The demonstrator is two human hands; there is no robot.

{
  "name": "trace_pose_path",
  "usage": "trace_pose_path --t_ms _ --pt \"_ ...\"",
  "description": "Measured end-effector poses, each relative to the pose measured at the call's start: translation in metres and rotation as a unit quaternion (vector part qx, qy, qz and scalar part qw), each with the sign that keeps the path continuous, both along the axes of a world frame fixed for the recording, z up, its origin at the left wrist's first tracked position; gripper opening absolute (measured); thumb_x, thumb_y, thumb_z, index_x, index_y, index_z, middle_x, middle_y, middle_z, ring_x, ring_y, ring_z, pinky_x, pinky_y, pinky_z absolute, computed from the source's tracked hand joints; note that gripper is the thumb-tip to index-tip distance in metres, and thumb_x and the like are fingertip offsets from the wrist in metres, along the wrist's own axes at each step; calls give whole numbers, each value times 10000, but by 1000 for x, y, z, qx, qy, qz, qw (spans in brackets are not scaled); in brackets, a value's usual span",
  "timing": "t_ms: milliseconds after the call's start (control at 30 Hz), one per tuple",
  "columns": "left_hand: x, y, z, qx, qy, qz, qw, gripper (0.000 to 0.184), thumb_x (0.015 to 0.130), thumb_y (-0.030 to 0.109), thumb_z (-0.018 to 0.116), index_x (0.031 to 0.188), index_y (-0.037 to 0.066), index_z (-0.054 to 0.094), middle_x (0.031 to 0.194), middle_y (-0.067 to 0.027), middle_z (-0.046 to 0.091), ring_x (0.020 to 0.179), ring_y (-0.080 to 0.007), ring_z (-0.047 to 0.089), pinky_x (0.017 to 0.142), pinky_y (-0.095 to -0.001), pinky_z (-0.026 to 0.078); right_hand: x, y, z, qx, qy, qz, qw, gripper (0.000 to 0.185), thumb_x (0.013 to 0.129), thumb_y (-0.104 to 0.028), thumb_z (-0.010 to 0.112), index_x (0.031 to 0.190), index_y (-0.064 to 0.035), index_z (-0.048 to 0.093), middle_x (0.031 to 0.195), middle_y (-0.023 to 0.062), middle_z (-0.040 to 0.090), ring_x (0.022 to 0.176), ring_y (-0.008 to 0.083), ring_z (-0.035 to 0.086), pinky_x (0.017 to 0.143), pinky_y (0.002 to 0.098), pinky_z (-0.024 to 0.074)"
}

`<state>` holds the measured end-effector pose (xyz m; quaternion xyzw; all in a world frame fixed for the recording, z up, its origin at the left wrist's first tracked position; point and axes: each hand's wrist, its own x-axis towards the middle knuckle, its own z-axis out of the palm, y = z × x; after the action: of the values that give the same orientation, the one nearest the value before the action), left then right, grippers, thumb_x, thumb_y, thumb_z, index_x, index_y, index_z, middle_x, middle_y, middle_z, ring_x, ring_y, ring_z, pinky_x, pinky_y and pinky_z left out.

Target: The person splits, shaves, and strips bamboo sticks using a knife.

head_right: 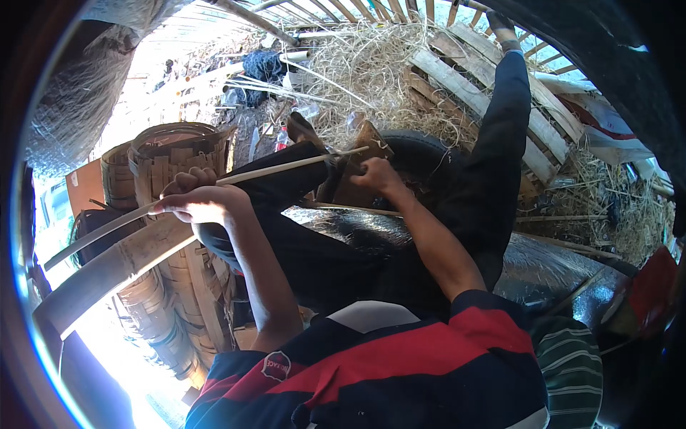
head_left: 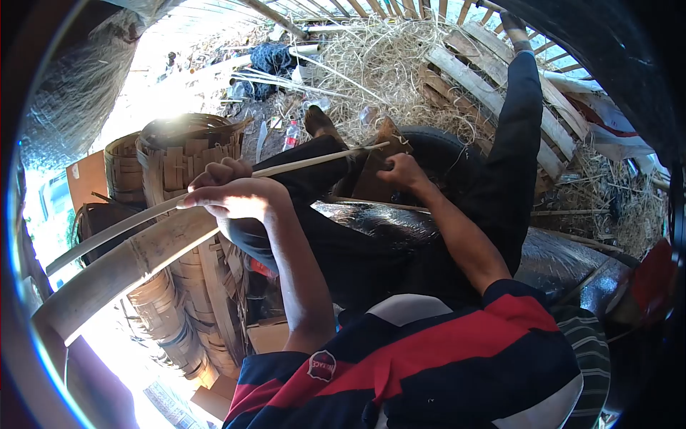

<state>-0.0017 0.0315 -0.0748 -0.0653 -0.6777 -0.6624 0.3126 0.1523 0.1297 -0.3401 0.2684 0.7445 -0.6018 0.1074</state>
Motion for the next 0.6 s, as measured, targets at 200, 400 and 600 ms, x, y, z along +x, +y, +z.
trace_pose_path --t_ms 200,400,600 --pt "-11 -20 -8 -66 -3 108 992 623 880 741 166 659 159 193 497 26 216 437 -83 235 402 -222 252 -7 -1 2 -8 32 67 997 434 667 -409 692 873 -27 698 803 212 668 803 353 668 736 417 521" --pt "-10 -39 -17 -88 -1 144 986 582 946 647 139 663 148 237 515 14 278 434 -78 260 398 -205 294 20 -13 -43 86 -33 -27 995 399 670 -389 685 870 -45 705 792 190 677 815 353 665 754 423 536" --pt "-10 -40 -19 -50 2 111 993 588 940 656 178 659 143 238 513 19 279 421 -69 279 374 -190 279 -5 -5 27 112 -6 22 993 365 664 -397 680 840 -78 704 770 169 677 792 352 665 746 430 537"
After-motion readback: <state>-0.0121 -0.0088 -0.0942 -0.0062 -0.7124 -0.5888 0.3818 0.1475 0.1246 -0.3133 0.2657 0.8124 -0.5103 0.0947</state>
